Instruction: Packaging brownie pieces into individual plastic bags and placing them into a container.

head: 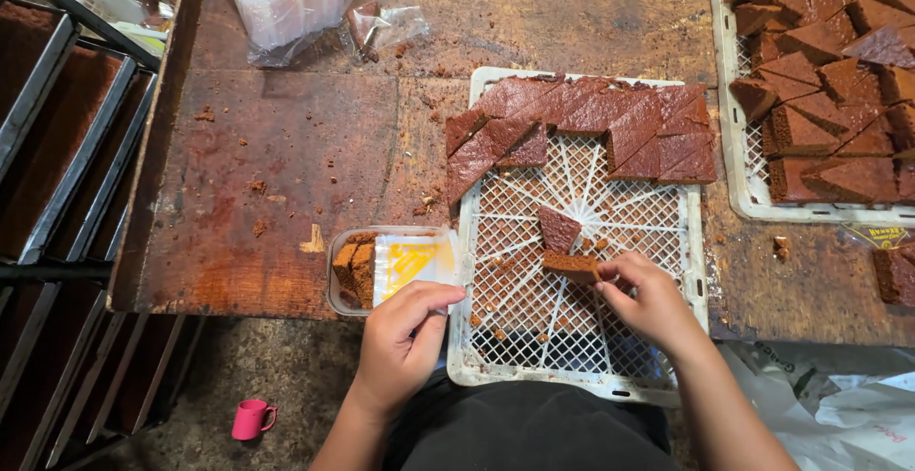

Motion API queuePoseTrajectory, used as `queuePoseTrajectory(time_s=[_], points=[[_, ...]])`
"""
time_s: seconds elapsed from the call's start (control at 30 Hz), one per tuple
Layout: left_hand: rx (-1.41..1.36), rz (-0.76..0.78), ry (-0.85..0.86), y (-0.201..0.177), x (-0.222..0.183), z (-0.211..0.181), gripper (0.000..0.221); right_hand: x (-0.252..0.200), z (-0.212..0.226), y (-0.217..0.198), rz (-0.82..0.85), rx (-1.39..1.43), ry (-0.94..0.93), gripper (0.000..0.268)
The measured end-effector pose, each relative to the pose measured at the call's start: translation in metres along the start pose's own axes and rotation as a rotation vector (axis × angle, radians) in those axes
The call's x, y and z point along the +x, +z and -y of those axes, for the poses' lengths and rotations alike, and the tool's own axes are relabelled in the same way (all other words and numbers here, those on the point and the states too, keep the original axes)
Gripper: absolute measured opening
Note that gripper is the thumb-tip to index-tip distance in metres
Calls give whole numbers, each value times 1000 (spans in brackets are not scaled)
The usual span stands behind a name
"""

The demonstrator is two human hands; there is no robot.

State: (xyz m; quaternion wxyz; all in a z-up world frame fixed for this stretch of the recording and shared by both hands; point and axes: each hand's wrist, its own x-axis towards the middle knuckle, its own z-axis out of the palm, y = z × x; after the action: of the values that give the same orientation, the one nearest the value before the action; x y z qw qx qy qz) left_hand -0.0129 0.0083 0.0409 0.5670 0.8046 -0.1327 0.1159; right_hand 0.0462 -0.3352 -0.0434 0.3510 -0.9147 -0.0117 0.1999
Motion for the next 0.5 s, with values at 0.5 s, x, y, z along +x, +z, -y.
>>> queuePoseTrajectory(time_s=[0.5], points=[[32,12,27,1,-7,0,22,7,-23,31,-14,-246,-100,17]])
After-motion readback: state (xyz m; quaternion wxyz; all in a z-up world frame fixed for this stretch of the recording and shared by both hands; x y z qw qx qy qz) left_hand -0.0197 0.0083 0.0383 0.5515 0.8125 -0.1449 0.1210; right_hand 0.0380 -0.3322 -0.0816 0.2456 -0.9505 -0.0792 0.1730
